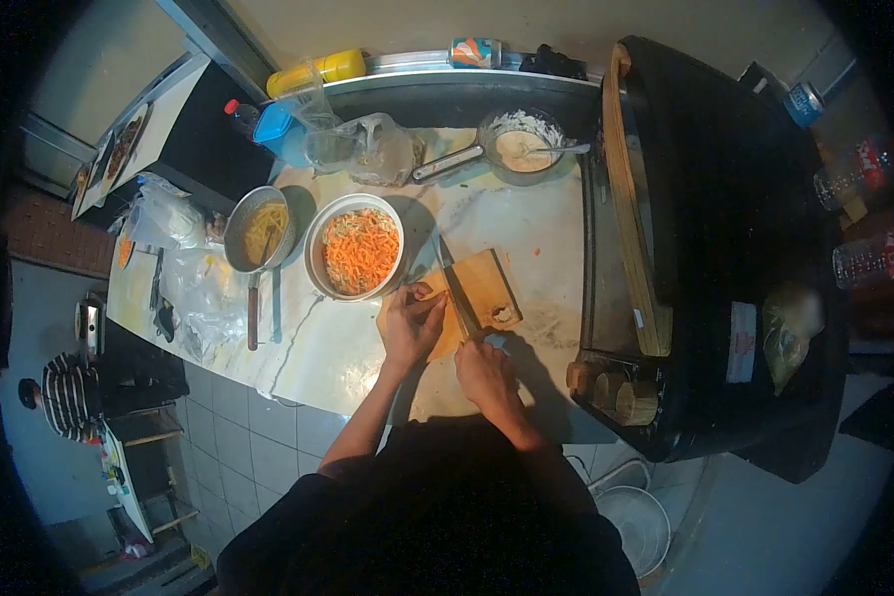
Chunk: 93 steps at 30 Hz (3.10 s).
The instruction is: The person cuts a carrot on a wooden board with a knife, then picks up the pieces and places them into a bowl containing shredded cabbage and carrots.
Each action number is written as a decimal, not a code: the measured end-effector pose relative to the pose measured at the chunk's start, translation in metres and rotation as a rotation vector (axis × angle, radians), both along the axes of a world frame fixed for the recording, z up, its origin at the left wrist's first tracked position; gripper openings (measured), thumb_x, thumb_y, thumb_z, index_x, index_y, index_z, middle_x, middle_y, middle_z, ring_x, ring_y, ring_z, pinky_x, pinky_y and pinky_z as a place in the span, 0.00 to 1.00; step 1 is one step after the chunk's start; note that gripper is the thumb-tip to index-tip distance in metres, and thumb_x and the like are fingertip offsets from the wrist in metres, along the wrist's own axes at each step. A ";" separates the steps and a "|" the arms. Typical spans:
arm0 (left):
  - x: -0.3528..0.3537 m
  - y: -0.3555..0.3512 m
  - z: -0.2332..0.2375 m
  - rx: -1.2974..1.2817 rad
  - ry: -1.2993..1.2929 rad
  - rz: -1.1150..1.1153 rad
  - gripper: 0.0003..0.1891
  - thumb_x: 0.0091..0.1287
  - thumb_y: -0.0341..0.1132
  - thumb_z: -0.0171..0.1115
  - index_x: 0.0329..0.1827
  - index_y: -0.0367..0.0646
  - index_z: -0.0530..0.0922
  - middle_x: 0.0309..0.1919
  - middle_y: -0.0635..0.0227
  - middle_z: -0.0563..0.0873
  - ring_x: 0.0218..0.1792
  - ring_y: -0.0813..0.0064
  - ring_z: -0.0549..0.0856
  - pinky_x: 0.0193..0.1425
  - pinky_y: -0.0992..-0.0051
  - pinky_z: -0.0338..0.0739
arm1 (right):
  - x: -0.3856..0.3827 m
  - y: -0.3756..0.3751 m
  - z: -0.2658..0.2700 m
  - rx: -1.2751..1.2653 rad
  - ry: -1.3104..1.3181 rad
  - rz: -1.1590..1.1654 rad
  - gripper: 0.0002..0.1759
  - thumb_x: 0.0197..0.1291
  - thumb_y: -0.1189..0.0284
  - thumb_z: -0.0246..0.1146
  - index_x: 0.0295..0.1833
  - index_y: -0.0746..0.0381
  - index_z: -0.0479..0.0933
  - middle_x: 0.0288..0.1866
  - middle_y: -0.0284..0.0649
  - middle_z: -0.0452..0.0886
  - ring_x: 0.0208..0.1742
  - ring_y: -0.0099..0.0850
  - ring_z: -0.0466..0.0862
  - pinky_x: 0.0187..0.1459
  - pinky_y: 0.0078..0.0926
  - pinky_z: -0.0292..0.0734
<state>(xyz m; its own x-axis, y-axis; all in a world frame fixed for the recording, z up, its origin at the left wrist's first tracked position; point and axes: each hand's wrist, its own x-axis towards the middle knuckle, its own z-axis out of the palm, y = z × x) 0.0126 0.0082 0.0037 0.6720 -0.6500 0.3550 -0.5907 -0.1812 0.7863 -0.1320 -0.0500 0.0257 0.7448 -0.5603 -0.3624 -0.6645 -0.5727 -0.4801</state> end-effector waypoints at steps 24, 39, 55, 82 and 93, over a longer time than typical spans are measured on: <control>0.000 0.002 0.000 0.044 -0.053 -0.001 0.07 0.56 0.28 0.67 0.37 0.37 0.86 0.35 0.61 0.78 0.37 0.65 0.75 0.41 0.71 0.71 | 0.004 0.012 -0.013 -0.184 0.062 -0.027 0.16 0.68 0.67 0.47 0.46 0.72 0.66 0.33 0.55 0.82 0.37 0.49 0.84 0.37 0.49 0.77; -0.004 0.003 0.003 0.017 -0.072 -0.002 0.08 0.57 0.27 0.66 0.38 0.37 0.85 0.36 0.59 0.78 0.36 0.64 0.77 0.39 0.70 0.73 | 0.001 -0.014 0.009 -0.085 0.028 0.060 0.20 0.66 0.62 0.50 0.48 0.71 0.68 0.37 0.56 0.81 0.41 0.53 0.82 0.42 0.52 0.74; -0.004 0.003 0.002 0.068 0.017 -0.010 0.09 0.58 0.31 0.66 0.40 0.37 0.85 0.37 0.64 0.75 0.40 0.67 0.75 0.46 0.72 0.71 | 0.008 0.005 0.000 -0.058 -0.005 -0.050 0.18 0.66 0.63 0.50 0.45 0.70 0.68 0.35 0.56 0.81 0.39 0.54 0.81 0.41 0.51 0.75; -0.001 0.006 0.006 0.080 0.051 0.003 0.07 0.58 0.30 0.66 0.39 0.41 0.86 0.37 0.62 0.76 0.42 0.65 0.76 0.46 0.70 0.73 | -0.014 0.004 -0.008 -0.335 0.122 0.106 0.11 0.64 0.69 0.52 0.43 0.67 0.69 0.27 0.49 0.83 0.32 0.44 0.85 0.32 0.42 0.78; -0.003 0.004 0.000 0.071 -0.121 -0.001 0.06 0.58 0.30 0.66 0.37 0.41 0.86 0.36 0.62 0.77 0.36 0.65 0.78 0.39 0.70 0.74 | 0.000 -0.009 0.007 -0.185 0.158 -0.019 0.18 0.69 0.62 0.49 0.49 0.68 0.68 0.31 0.53 0.82 0.37 0.51 0.83 0.39 0.50 0.74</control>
